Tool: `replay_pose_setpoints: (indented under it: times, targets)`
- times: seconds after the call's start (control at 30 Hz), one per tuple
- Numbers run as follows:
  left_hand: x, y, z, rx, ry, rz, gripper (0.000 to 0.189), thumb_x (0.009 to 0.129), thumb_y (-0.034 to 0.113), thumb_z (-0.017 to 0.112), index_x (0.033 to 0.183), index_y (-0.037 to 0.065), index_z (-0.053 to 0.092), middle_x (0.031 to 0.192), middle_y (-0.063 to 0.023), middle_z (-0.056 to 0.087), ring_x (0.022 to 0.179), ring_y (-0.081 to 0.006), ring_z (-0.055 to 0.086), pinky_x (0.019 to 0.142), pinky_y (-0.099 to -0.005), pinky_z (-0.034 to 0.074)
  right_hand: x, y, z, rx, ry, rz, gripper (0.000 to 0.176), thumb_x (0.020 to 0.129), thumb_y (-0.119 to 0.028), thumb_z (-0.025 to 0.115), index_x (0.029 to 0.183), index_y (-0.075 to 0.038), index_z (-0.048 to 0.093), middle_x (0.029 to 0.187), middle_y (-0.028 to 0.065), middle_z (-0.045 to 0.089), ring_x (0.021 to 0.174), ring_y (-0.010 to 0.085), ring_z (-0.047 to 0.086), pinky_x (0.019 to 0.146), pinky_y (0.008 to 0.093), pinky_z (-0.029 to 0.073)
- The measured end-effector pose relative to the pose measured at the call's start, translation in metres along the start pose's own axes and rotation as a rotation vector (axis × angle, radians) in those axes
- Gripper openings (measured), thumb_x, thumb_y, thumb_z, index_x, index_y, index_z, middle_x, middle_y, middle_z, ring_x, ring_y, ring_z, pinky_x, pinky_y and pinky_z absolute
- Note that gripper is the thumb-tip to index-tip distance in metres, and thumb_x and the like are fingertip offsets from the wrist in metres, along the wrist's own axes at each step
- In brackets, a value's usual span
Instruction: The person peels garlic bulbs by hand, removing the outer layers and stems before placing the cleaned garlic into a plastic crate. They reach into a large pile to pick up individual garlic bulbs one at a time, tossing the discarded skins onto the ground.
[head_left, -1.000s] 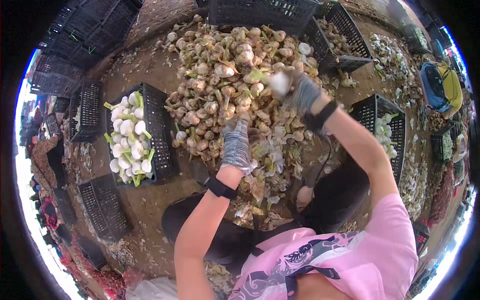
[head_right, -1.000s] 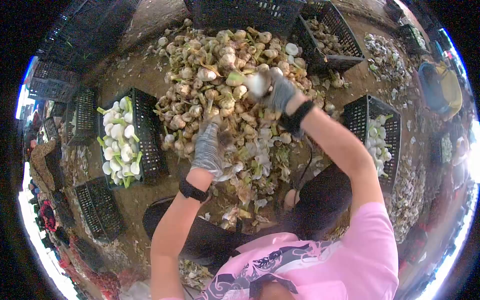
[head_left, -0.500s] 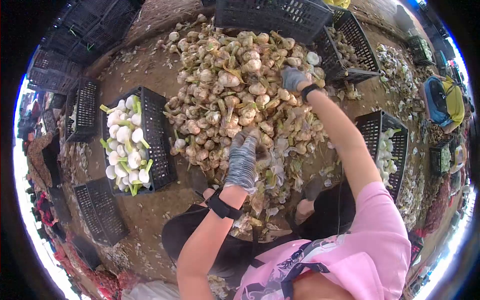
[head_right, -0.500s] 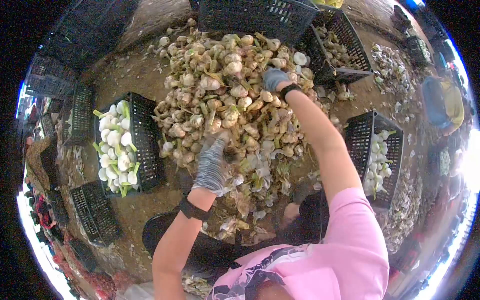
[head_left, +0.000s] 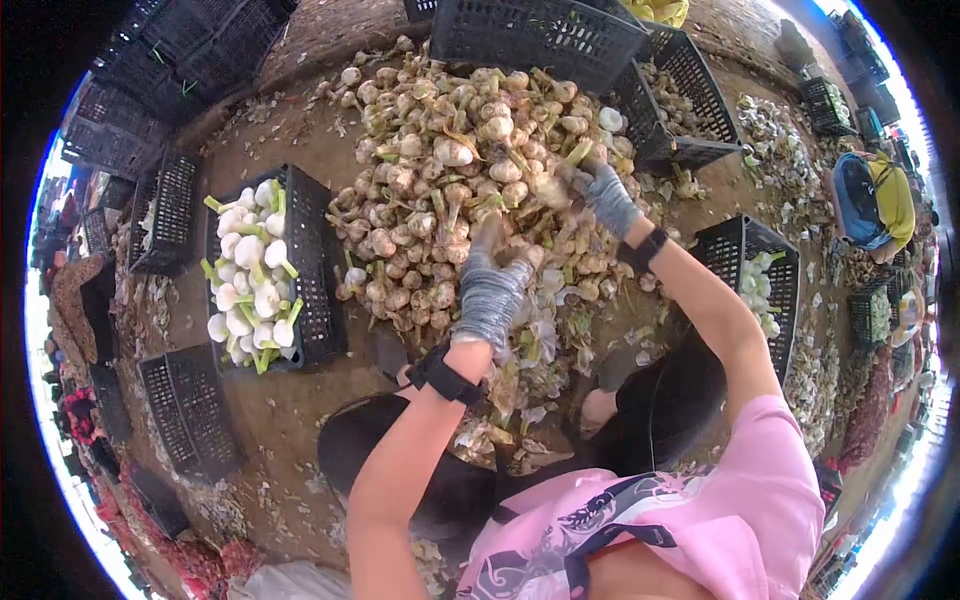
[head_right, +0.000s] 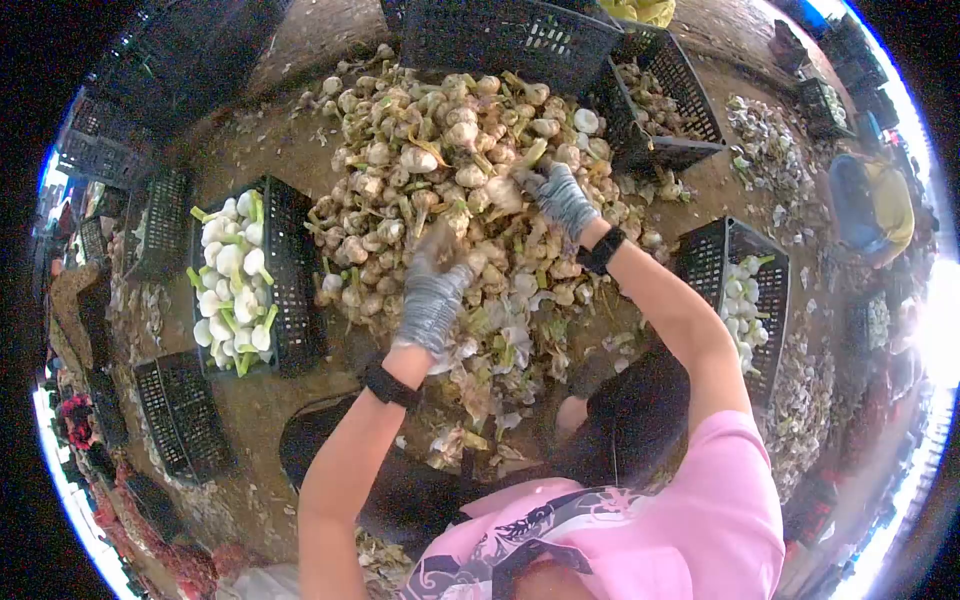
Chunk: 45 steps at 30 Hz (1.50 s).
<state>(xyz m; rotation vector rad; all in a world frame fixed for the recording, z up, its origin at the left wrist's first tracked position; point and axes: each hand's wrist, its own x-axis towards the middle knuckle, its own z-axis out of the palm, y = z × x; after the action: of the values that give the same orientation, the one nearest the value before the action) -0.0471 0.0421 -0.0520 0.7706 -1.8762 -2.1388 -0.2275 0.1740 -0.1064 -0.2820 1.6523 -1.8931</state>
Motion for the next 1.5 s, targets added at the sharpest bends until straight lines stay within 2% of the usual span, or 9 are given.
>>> replay_pose_setpoints:
  times: [0.23, 0.37, 0.7, 0.77, 0.83, 0.93, 1.0, 1.1, 1.5]
  targets:
    - [-0.008, 0.019, 0.004, -0.152, -0.250, 0.188, 0.071, 0.070, 0.000, 0.067, 0.130, 0.008, 0.030, 0.117, -0.0074, 0.045, 0.102, -0.0160, 0.049, 0.087, -0.0286, 0.044, -0.090, -0.052, 0.047, -0.673, -0.073, -0.344, 0.034, 0.081, -0.022, 0.059, 0.099, 0.006, 0.056, 0.085, 0.0071, 0.059, 0.078, 0.0122, 0.054, 0.069, 0.0267, 0.046]
    - [-0.028, 0.035, 0.002, -0.207, -0.321, 0.266, 0.064, 0.077, 0.011, 0.065, 0.131, 0.007, 0.030, 0.116, -0.0068, 0.046, 0.100, -0.0154, 0.050, 0.084, -0.0268, 0.044, -0.115, -0.079, 0.057, -0.166, -0.132, -0.052, 0.032, 0.078, -0.020, 0.063, 0.097, 0.005, 0.057, 0.078, 0.0050, 0.060, 0.077, 0.0096, 0.055, 0.066, 0.0279, 0.048]
    - [-0.006, 0.022, -0.008, -0.401, 0.003, -0.389, 0.054, 0.080, 0.064, 0.038, 0.079, 0.015, 0.059, 0.063, 0.0003, 0.056, 0.049, -0.0081, 0.052, 0.039, -0.0210, 0.041, -0.148, -0.067, 0.085, -0.434, -0.072, 0.114, 0.021, 0.076, -0.011, 0.058, 0.093, 0.001, 0.057, 0.080, 0.0107, 0.062, 0.072, 0.0140, 0.057, 0.067, 0.0290, 0.046]
    - [0.002, 0.016, -0.023, -0.323, -0.111, -0.526, 0.059, 0.077, 0.068, 0.036, 0.079, 0.013, 0.059, 0.062, -0.0007, 0.057, 0.050, -0.0099, 0.053, 0.040, -0.0210, 0.042, -0.148, -0.048, 0.079, -0.773, -0.110, -0.532, 0.021, 0.075, -0.011, 0.058, 0.093, 0.001, 0.057, 0.076, 0.0082, 0.061, 0.071, 0.0158, 0.057, 0.066, 0.0297, 0.046]
    - [-0.002, 0.031, -0.024, -0.017, -0.111, -0.618, 0.063, 0.077, 0.069, 0.033, 0.080, 0.012, 0.060, 0.066, -0.0010, 0.059, 0.056, -0.0109, 0.055, 0.046, -0.0239, 0.045, -0.151, -0.043, 0.078, -0.766, -0.128, -0.540, 0.021, 0.076, -0.011, 0.057, 0.094, 0.000, 0.057, 0.077, 0.0083, 0.060, 0.072, 0.0155, 0.057, 0.067, 0.0300, 0.046]
    - [-0.021, 0.044, -0.017, 0.090, -0.034, -0.176, 0.050, 0.083, 0.055, 0.042, 0.085, 0.007, 0.059, 0.070, -0.0047, 0.059, 0.063, -0.0164, 0.057, 0.057, -0.0294, 0.047, -0.152, -0.044, 0.072, -0.225, -0.058, 0.235, 0.024, 0.076, -0.006, 0.052, 0.098, 0.001, 0.056, 0.090, 0.0110, 0.057, 0.080, 0.0176, 0.053, 0.074, 0.0320, 0.044]
    - [-0.028, 0.048, -0.013, 0.519, 0.065, 0.591, 0.029, 0.084, 0.029, 0.054, 0.091, 0.000, 0.057, 0.083, -0.0086, 0.058, 0.068, -0.0206, 0.057, 0.064, -0.0314, 0.047, -0.150, -0.039, 0.069, -0.312, -0.005, 0.014, 0.027, 0.076, -0.004, 0.051, 0.102, 0.001, 0.054, 0.092, 0.0111, 0.057, 0.082, 0.0180, 0.053, 0.076, 0.0318, 0.044]
    - [-0.032, 0.045, -0.008, 0.679, -0.210, 0.775, 0.026, 0.081, 0.021, 0.058, 0.095, -0.001, 0.056, 0.091, -0.0088, 0.057, 0.073, -0.0175, 0.056, 0.066, -0.0314, 0.046, -0.149, -0.027, 0.064, -0.539, 0.075, -0.355, 0.036, 0.075, -0.001, 0.050, 0.110, 0.001, 0.048, 0.099, 0.0118, 0.055, 0.089, 0.0193, 0.052, 0.079, 0.0309, 0.042]
    - [-0.033, 0.055, -0.017, 0.280, -0.270, 0.164, 0.026, 0.079, 0.021, 0.063, 0.091, -0.001, 0.060, 0.077, -0.0042, 0.059, 0.066, -0.0082, 0.052, 0.060, -0.0242, 0.045, -0.132, -0.013, 0.049, 0.109, 0.141, -0.093, 0.019, 0.085, -0.013, 0.049, 0.093, 0.002, 0.055, 0.076, 0.0049, 0.057, 0.068, 0.0108, 0.053, 0.061, 0.0261, 0.048]
